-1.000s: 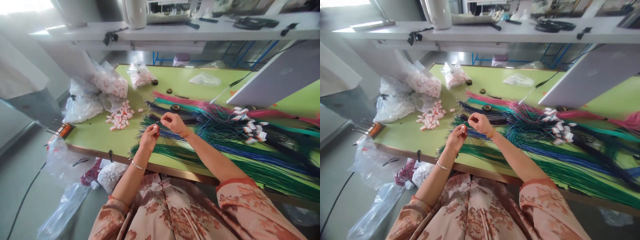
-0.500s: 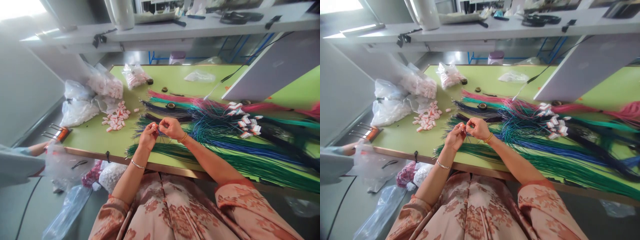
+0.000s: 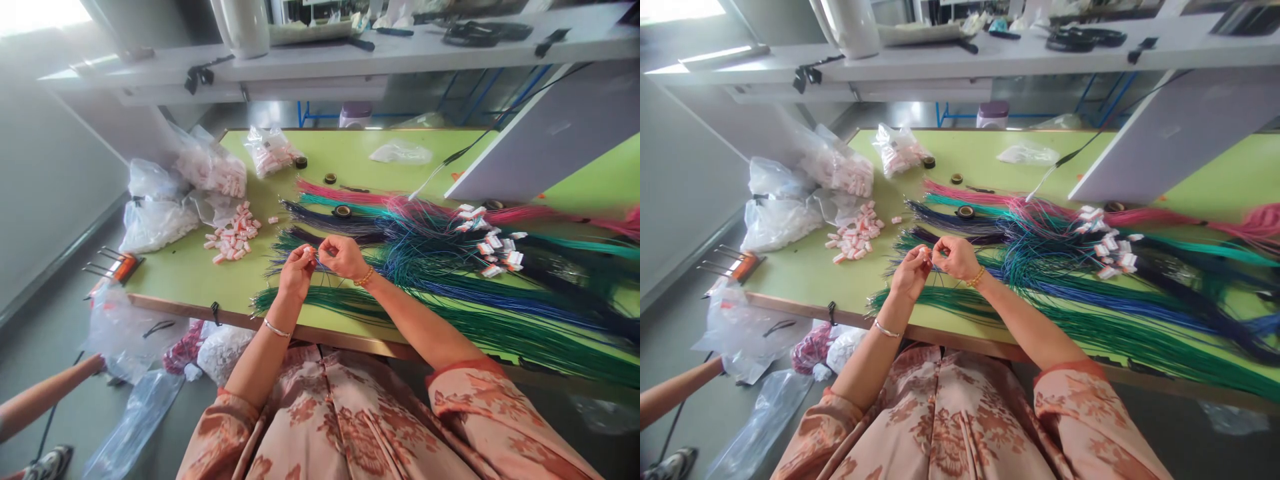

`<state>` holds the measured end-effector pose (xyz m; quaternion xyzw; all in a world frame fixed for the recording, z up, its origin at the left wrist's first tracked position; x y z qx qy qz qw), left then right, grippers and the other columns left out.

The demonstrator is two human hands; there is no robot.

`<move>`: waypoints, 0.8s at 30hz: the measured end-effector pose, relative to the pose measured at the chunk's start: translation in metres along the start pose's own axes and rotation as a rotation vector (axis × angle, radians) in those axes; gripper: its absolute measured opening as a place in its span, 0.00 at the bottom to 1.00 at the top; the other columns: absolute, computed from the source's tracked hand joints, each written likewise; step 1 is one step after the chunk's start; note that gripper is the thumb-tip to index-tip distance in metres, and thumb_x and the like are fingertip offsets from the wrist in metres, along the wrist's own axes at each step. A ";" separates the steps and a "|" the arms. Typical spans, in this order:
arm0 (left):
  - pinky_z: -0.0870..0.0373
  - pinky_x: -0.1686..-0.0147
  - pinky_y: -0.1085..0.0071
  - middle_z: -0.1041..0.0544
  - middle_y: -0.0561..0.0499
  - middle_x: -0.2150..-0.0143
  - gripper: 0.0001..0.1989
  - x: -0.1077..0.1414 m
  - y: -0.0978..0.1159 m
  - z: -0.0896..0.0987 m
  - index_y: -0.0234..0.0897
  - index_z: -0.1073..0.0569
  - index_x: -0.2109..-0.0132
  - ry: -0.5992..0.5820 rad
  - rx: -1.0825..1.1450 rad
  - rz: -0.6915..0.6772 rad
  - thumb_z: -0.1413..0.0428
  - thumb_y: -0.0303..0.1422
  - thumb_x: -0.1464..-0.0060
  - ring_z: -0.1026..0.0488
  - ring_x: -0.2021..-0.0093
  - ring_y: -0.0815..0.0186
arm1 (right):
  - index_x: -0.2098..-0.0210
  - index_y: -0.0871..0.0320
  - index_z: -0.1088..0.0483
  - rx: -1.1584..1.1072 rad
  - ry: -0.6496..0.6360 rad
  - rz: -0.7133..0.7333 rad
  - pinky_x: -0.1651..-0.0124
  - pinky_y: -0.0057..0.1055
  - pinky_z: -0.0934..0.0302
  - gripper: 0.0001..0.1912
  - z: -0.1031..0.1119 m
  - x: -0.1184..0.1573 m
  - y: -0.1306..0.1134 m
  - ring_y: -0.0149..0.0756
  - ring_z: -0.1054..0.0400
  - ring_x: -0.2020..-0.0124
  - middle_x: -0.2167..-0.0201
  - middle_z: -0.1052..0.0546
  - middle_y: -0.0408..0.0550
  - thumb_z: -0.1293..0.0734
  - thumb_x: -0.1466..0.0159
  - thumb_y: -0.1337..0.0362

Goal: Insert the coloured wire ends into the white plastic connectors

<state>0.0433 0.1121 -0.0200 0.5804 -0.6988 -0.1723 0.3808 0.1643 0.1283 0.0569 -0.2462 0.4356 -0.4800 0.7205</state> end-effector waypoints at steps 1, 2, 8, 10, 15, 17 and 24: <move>0.34 0.67 0.78 0.25 0.54 0.69 0.11 0.000 0.000 0.000 0.35 0.27 0.62 0.005 0.002 -0.005 0.35 0.25 0.54 0.32 0.73 0.77 | 0.76 0.59 0.29 0.002 0.001 -0.002 0.73 0.25 0.47 0.06 0.000 0.000 0.001 0.26 0.42 0.79 0.79 0.27 0.42 0.34 0.45 0.63; 0.34 0.67 0.78 0.25 0.55 0.69 0.11 -0.001 0.000 0.000 0.34 0.27 0.62 0.007 0.002 -0.005 0.35 0.25 0.55 0.32 0.73 0.77 | 0.76 0.59 0.29 0.005 0.002 -0.007 0.73 0.25 0.47 0.06 -0.001 -0.001 0.003 0.26 0.42 0.79 0.79 0.27 0.42 0.34 0.45 0.63; 0.35 0.67 0.77 0.26 0.55 0.70 0.11 -0.001 0.001 -0.001 0.34 0.26 0.63 0.001 -0.002 -0.008 0.35 0.25 0.55 0.32 0.73 0.77 | 0.75 0.59 0.29 -0.013 -0.011 -0.017 0.74 0.25 0.48 0.08 -0.004 -0.001 0.006 0.27 0.41 0.78 0.78 0.27 0.42 0.34 0.43 0.61; 0.35 0.66 0.77 0.26 0.55 0.70 0.11 -0.001 0.001 -0.001 0.34 0.26 0.63 0.009 -0.018 -0.022 0.34 0.26 0.56 0.32 0.73 0.77 | 0.75 0.59 0.30 -0.020 -0.021 -0.016 0.74 0.25 0.48 0.08 -0.006 -0.001 0.007 0.27 0.42 0.79 0.79 0.28 0.42 0.34 0.43 0.61; 0.35 0.64 0.75 0.26 0.56 0.72 0.12 0.002 0.005 0.002 0.34 0.26 0.67 0.095 -0.084 -0.139 0.32 0.27 0.59 0.32 0.72 0.76 | 0.75 0.59 0.31 -0.052 -0.069 -0.026 0.75 0.25 0.49 0.08 -0.013 0.001 0.009 0.26 0.43 0.80 0.80 0.29 0.41 0.35 0.42 0.61; 0.35 0.64 0.75 0.26 0.56 0.73 0.12 0.002 0.008 0.001 0.34 0.26 0.67 0.101 -0.102 -0.161 0.32 0.28 0.60 0.31 0.72 0.76 | 0.73 0.59 0.31 -0.068 -0.083 -0.011 0.74 0.25 0.47 0.08 -0.012 0.001 0.007 0.26 0.41 0.79 0.79 0.28 0.42 0.35 0.41 0.61; 0.35 0.65 0.74 0.26 0.54 0.73 0.12 -0.002 0.010 -0.001 0.33 0.25 0.68 0.097 -0.114 -0.145 0.32 0.27 0.61 0.31 0.73 0.75 | 0.73 0.59 0.31 0.016 -0.125 0.041 0.73 0.25 0.49 0.09 -0.012 0.000 0.002 0.27 0.42 0.80 0.79 0.29 0.42 0.37 0.40 0.61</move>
Point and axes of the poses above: each hand's wrist, its own x-axis away from the middle knuckle, its own z-axis out of the back of the hand, y = z × x, the point moved 10 cm from there along -x, towards the middle knuckle
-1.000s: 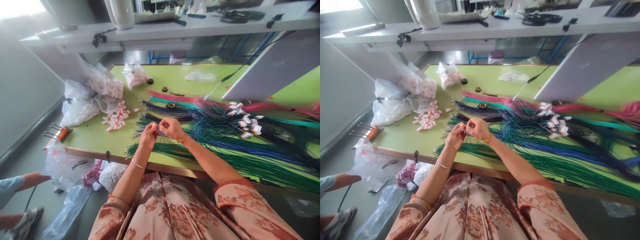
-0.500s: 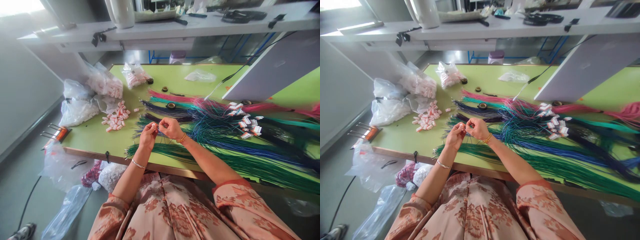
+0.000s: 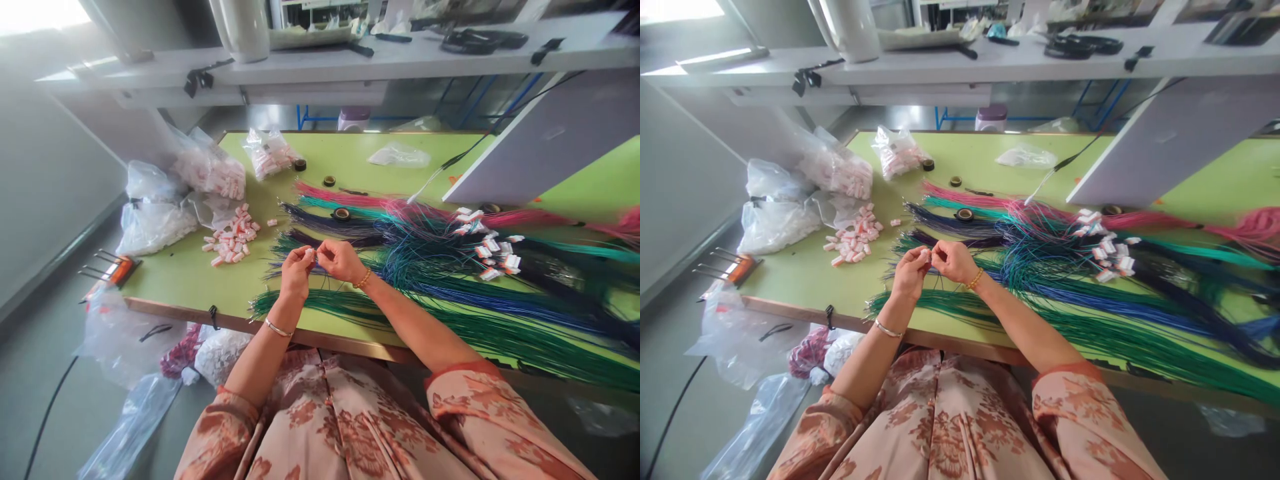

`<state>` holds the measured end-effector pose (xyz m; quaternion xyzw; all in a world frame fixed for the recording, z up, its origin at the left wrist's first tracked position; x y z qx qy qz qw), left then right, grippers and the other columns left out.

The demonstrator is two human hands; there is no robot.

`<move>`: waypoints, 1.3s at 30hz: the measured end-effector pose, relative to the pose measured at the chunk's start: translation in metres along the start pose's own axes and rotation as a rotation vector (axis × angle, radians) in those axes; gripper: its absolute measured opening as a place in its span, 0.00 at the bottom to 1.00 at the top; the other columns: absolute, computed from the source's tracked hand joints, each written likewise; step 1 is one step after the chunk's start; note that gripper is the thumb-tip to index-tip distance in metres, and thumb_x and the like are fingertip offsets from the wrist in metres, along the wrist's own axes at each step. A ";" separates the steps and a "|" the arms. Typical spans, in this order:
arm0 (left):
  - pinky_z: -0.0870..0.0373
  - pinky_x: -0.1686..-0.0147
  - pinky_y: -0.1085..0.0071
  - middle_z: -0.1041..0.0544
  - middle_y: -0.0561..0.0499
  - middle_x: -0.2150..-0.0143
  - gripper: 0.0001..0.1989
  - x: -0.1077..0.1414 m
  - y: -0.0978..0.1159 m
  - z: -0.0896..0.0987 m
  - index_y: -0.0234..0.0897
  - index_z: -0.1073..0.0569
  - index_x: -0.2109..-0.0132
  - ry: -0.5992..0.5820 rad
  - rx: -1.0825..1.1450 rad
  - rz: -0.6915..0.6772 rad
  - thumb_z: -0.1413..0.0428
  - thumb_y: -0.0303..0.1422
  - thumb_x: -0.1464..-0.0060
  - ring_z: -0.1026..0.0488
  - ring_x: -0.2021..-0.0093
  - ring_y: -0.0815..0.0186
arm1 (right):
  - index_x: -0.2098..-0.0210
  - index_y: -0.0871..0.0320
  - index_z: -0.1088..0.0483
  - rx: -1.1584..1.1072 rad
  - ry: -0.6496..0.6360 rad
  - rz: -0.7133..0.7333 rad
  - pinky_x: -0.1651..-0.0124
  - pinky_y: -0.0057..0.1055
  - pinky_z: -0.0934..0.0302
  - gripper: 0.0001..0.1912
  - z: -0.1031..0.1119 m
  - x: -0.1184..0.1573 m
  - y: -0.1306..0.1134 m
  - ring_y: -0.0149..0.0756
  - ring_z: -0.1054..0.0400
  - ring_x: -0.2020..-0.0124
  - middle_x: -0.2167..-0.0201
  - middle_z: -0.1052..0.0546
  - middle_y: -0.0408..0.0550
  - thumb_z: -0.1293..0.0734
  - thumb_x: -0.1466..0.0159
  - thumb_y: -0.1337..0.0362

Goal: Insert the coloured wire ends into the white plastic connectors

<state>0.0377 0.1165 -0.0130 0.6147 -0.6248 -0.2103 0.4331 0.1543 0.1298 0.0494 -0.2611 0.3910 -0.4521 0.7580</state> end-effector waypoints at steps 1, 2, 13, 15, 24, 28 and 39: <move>0.35 0.65 0.73 0.26 0.55 0.73 0.12 0.000 -0.001 0.001 0.33 0.26 0.68 0.009 -0.007 -0.006 0.32 0.27 0.61 0.31 0.73 0.75 | 0.74 0.59 0.32 0.037 0.010 0.000 0.73 0.26 0.50 0.09 -0.001 0.001 0.000 0.27 0.42 0.79 0.80 0.29 0.42 0.37 0.40 0.61; 0.35 0.65 0.73 0.26 0.55 0.73 0.12 0.000 -0.001 0.002 0.33 0.26 0.68 0.015 -0.016 -0.013 0.32 0.28 0.62 0.31 0.73 0.75 | 0.75 0.58 0.33 0.073 0.021 0.001 0.73 0.26 0.50 0.09 -0.002 0.001 0.000 0.27 0.42 0.79 0.79 0.29 0.42 0.37 0.40 0.61; 0.35 0.67 0.74 0.23 0.51 0.71 0.12 -0.016 0.002 0.009 0.32 0.24 0.67 -0.051 -0.022 0.039 0.32 0.28 0.61 0.31 0.73 0.75 | 0.67 0.58 0.25 0.296 0.032 -0.102 0.64 0.28 0.42 0.09 0.029 -0.093 0.043 0.33 0.32 0.71 0.71 0.22 0.47 0.37 0.38 0.64; 0.35 0.67 0.74 0.23 0.51 0.71 0.12 -0.018 -0.001 0.010 0.32 0.24 0.67 -0.053 -0.018 0.054 0.32 0.28 0.62 0.31 0.72 0.75 | 0.65 0.57 0.24 0.467 -0.006 -0.199 0.60 0.30 0.41 0.08 0.023 -0.117 0.065 0.36 0.30 0.66 0.67 0.20 0.49 0.35 0.40 0.65; 0.36 0.66 0.74 0.23 0.51 0.70 0.15 -0.019 -0.008 0.019 0.32 0.24 0.66 -0.051 0.001 0.086 0.31 0.30 0.64 0.31 0.72 0.74 | 0.66 0.58 0.23 0.587 -0.127 -0.267 0.60 0.29 0.41 0.07 -0.004 -0.141 0.096 0.37 0.29 0.64 0.65 0.20 0.52 0.35 0.40 0.66; 0.36 0.66 0.74 0.24 0.51 0.70 0.15 -0.019 -0.012 0.016 0.32 0.24 0.66 -0.073 0.013 0.106 0.30 0.30 0.64 0.31 0.72 0.74 | 0.68 0.59 0.24 0.479 -0.124 -0.224 0.65 0.26 0.42 0.07 -0.006 -0.148 0.079 0.33 0.30 0.67 0.68 0.20 0.49 0.35 0.42 0.67; 0.37 0.67 0.74 0.24 0.52 0.69 0.15 -0.016 -0.016 0.013 0.31 0.25 0.66 -0.084 0.065 0.117 0.31 0.29 0.63 0.32 0.72 0.75 | 0.70 0.62 0.26 0.200 -0.129 0.004 0.67 0.24 0.44 0.05 -0.047 -0.178 0.000 0.29 0.34 0.72 0.73 0.23 0.46 0.35 0.44 0.69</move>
Point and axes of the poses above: each hand's wrist, its own x-axis away from the middle knuckle, its own z-axis out of the back of the hand, y = z × x, the point moved 10 cm from there along -x, towards the middle knuckle
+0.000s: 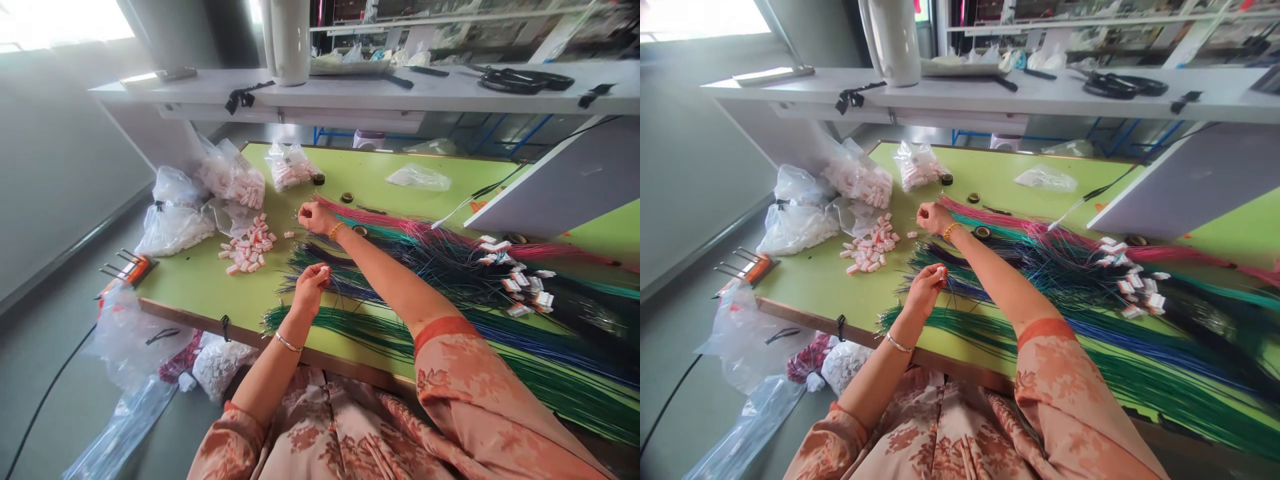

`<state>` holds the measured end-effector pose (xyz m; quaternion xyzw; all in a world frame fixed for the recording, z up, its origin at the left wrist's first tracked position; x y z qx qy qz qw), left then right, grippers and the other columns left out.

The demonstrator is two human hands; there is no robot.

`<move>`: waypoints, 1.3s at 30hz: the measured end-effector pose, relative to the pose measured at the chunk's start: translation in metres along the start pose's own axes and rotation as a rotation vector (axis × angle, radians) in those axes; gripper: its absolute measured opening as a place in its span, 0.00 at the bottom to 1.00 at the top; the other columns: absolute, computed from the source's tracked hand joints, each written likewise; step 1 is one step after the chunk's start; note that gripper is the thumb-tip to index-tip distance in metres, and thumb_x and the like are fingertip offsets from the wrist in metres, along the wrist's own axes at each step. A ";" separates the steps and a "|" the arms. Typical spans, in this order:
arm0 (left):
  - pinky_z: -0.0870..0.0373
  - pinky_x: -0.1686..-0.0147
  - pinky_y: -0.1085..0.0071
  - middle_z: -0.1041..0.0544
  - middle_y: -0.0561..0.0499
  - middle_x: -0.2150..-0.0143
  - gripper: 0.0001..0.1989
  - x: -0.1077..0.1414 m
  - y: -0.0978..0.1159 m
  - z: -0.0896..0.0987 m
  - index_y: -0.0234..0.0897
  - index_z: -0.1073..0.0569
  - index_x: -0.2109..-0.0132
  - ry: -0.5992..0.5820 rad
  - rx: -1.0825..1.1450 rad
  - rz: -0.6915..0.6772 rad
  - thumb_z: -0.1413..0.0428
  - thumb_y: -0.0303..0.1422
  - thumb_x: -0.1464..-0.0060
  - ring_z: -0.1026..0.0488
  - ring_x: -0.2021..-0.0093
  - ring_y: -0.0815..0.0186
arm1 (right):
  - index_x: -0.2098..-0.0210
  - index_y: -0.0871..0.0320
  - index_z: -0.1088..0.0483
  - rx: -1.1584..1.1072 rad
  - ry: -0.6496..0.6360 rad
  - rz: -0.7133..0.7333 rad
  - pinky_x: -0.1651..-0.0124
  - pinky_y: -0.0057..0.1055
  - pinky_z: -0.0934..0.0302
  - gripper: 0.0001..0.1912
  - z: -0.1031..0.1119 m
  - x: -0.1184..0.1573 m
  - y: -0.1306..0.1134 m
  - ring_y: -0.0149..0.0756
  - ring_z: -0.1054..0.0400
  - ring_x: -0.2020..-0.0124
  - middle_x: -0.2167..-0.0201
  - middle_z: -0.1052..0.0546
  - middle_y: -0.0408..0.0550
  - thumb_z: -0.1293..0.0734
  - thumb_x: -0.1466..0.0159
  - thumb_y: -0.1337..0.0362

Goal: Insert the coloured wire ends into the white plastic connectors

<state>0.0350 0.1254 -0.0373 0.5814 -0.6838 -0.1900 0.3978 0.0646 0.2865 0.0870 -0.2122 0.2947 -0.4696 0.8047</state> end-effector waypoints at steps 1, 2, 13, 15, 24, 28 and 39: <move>0.37 0.67 0.74 0.24 0.52 0.69 0.15 0.000 0.000 0.000 0.31 0.25 0.66 -0.002 0.008 -0.001 0.31 0.29 0.63 0.32 0.72 0.75 | 0.71 0.62 0.27 -0.034 0.002 0.020 0.68 0.24 0.44 0.05 0.001 0.002 -0.005 0.29 0.34 0.72 0.73 0.23 0.46 0.35 0.44 0.69; 0.37 0.67 0.74 0.24 0.52 0.69 0.15 0.000 0.001 0.000 0.31 0.25 0.65 -0.005 0.016 -0.002 0.31 0.29 0.62 0.32 0.72 0.75 | 0.71 0.62 0.27 -0.068 0.007 0.036 0.68 0.24 0.44 0.05 0.003 0.006 -0.010 0.29 0.35 0.73 0.74 0.23 0.46 0.36 0.44 0.69; 0.37 0.70 0.78 0.26 0.54 0.71 0.11 -0.001 -0.001 -0.012 0.33 0.26 0.64 -0.080 0.150 0.046 0.34 0.25 0.56 0.34 0.74 0.77 | 0.74 0.61 0.31 -0.289 -0.045 -0.001 0.74 0.24 0.48 0.08 0.024 0.124 0.005 0.27 0.41 0.78 0.80 0.29 0.42 0.37 0.45 0.63; 0.36 0.69 0.78 0.26 0.54 0.71 0.11 0.000 -0.002 -0.014 0.33 0.25 0.63 -0.091 0.157 0.064 0.35 0.24 0.56 0.33 0.73 0.77 | 0.74 0.61 0.31 -0.262 -0.063 -0.025 0.74 0.24 0.49 0.08 0.024 0.141 0.011 0.26 0.41 0.78 0.80 0.29 0.41 0.37 0.45 0.62; 0.34 0.68 0.78 0.25 0.54 0.69 0.12 0.001 -0.005 -0.016 0.35 0.26 0.62 -0.096 0.114 0.083 0.37 0.23 0.55 0.30 0.71 0.76 | 0.75 0.60 0.31 -0.148 -0.045 -0.032 0.73 0.25 0.49 0.07 0.028 0.164 0.009 0.27 0.39 0.78 0.80 0.28 0.43 0.37 0.44 0.64; 0.34 0.69 0.78 0.25 0.54 0.69 0.12 0.001 -0.003 -0.017 0.35 0.26 0.62 -0.108 0.075 0.064 0.35 0.25 0.55 0.31 0.72 0.76 | 0.75 0.60 0.31 -0.124 -0.046 -0.048 0.73 0.25 0.50 0.07 0.028 0.165 0.011 0.27 0.39 0.79 0.80 0.28 0.43 0.37 0.45 0.64; 0.34 0.66 0.75 0.24 0.53 0.70 0.15 0.004 0.013 -0.018 0.34 0.24 0.65 -0.093 -0.100 -0.126 0.31 0.31 0.62 0.31 0.71 0.75 | 0.75 0.61 0.31 -0.213 -0.044 -0.047 0.74 0.24 0.50 0.09 0.025 0.164 0.013 0.26 0.41 0.79 0.81 0.29 0.42 0.36 0.44 0.62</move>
Point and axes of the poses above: each hand's wrist, its own x-axis away from the middle knuckle, its own z-axis out of the back of the hand, y = z × x, the point moved 10 cm from there along -x, towards the middle knuckle
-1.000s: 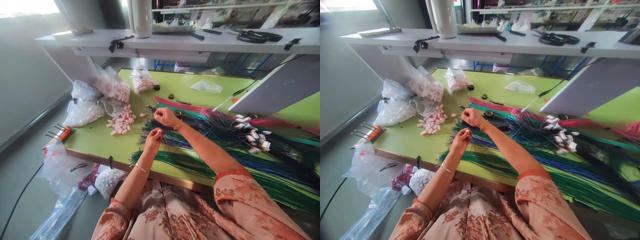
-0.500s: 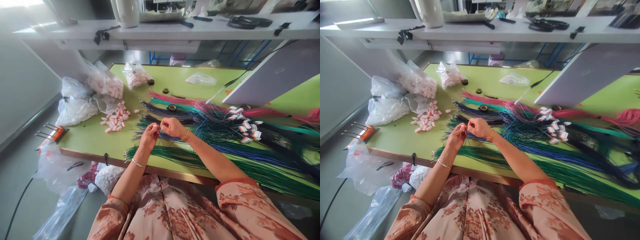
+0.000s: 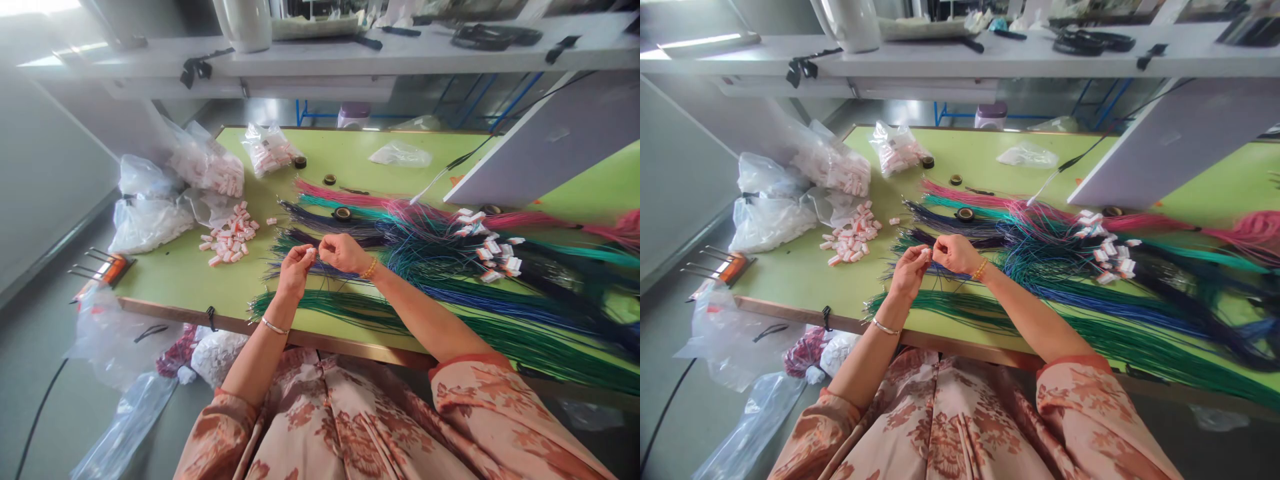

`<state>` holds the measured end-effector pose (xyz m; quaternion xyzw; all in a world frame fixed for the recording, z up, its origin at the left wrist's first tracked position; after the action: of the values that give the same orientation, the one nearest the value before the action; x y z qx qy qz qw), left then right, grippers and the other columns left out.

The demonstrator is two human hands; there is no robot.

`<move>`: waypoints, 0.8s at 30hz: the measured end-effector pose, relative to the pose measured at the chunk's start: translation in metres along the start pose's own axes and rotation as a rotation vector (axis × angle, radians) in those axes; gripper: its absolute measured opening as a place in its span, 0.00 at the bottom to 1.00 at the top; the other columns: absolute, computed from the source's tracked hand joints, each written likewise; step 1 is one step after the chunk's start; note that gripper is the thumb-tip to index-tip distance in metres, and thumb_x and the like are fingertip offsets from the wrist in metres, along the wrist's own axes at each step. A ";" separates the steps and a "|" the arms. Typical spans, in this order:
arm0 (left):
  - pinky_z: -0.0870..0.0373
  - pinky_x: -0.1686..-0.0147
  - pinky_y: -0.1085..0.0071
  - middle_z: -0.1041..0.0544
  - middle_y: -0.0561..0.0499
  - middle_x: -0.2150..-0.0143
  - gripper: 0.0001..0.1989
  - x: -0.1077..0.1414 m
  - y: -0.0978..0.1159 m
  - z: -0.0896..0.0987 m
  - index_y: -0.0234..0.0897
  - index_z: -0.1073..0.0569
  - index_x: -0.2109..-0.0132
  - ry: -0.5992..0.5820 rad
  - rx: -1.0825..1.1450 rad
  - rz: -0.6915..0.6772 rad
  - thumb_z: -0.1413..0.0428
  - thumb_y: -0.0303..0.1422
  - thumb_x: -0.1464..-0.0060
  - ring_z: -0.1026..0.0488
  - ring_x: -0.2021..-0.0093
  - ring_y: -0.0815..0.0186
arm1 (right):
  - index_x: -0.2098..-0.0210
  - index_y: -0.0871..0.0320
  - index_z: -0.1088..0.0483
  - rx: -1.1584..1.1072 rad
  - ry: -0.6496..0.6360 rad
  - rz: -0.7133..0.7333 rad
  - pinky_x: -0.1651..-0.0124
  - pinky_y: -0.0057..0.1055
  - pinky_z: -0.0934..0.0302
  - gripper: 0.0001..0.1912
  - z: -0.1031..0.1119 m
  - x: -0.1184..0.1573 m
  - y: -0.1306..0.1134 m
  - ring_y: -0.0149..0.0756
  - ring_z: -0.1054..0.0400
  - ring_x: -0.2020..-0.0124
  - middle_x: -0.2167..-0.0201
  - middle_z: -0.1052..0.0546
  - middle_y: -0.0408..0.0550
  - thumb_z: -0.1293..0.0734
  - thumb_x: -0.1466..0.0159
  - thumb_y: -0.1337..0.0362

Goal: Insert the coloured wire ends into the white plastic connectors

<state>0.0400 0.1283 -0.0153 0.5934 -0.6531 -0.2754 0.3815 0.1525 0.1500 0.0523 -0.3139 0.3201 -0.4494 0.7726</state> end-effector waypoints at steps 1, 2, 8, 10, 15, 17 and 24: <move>0.34 0.65 0.75 0.24 0.54 0.71 0.15 0.001 0.001 0.000 0.35 0.24 0.66 0.003 -0.022 -0.016 0.30 0.32 0.62 0.31 0.71 0.75 | 0.75 0.61 0.31 -0.021 0.001 -0.006 0.74 0.24 0.50 0.09 -0.002 0.000 0.002 0.26 0.41 0.79 0.81 0.29 0.42 0.36 0.44 0.62; 0.34 0.65 0.75 0.24 0.54 0.72 0.15 0.001 0.001 0.001 0.35 0.24 0.66 0.009 -0.041 -0.024 0.30 0.32 0.62 0.31 0.71 0.75 | 0.75 0.61 0.30 -0.031 0.004 -0.010 0.74 0.24 0.50 0.09 -0.004 0.000 0.004 0.26 0.41 0.79 0.81 0.28 0.42 0.36 0.44 0.62; 0.35 0.67 0.74 0.25 0.54 0.72 0.14 -0.001 -0.005 0.009 0.34 0.24 0.66 0.040 -0.012 0.031 0.31 0.32 0.62 0.31 0.72 0.75 | 0.71 0.61 0.28 0.041 0.024 0.053 0.71 0.25 0.47 0.09 -0.009 0.002 0.002 0.28 0.38 0.77 0.77 0.26 0.44 0.37 0.41 0.62; 0.35 0.68 0.74 0.26 0.54 0.72 0.14 -0.003 -0.004 0.010 0.34 0.23 0.66 0.038 0.010 0.032 0.31 0.31 0.62 0.32 0.73 0.75 | 0.70 0.60 0.27 0.072 0.036 0.075 0.69 0.25 0.46 0.08 -0.007 0.003 -0.001 0.28 0.37 0.76 0.76 0.25 0.44 0.37 0.41 0.63; 0.34 0.65 0.73 0.25 0.53 0.71 0.13 -0.003 -0.003 0.011 0.34 0.24 0.66 0.072 0.009 0.026 0.32 0.31 0.61 0.31 0.72 0.75 | 0.71 0.59 0.29 0.197 0.092 0.079 0.67 0.27 0.46 0.07 -0.006 0.004 -0.008 0.31 0.35 0.73 0.74 0.24 0.47 0.38 0.40 0.66; 0.34 0.64 0.73 0.24 0.53 0.71 0.14 -0.002 -0.003 0.012 0.34 0.24 0.66 0.099 -0.010 0.018 0.31 0.31 0.63 0.30 0.71 0.74 | 0.72 0.59 0.30 0.279 0.119 0.070 0.67 0.28 0.46 0.07 -0.009 0.004 -0.010 0.32 0.35 0.72 0.73 0.24 0.48 0.38 0.40 0.66; 0.35 0.66 0.72 0.24 0.53 0.74 0.16 -0.002 0.003 0.010 0.33 0.23 0.69 0.123 -0.126 0.028 0.30 0.31 0.68 0.30 0.72 0.73 | 0.71 0.59 0.30 0.329 0.110 0.023 0.67 0.28 0.47 0.06 -0.012 0.007 -0.007 0.33 0.36 0.72 0.73 0.25 0.50 0.38 0.40 0.66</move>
<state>0.0304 0.1299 -0.0188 0.5748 -0.6181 -0.2736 0.4612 0.1423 0.1386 0.0492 -0.1545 0.2874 -0.5035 0.8000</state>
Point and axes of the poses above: each hand's wrist, its own x-axis away from the middle knuckle, its own z-axis out of the back of the hand, y = z × x, the point moved 10 cm from there along -x, towards the middle knuckle
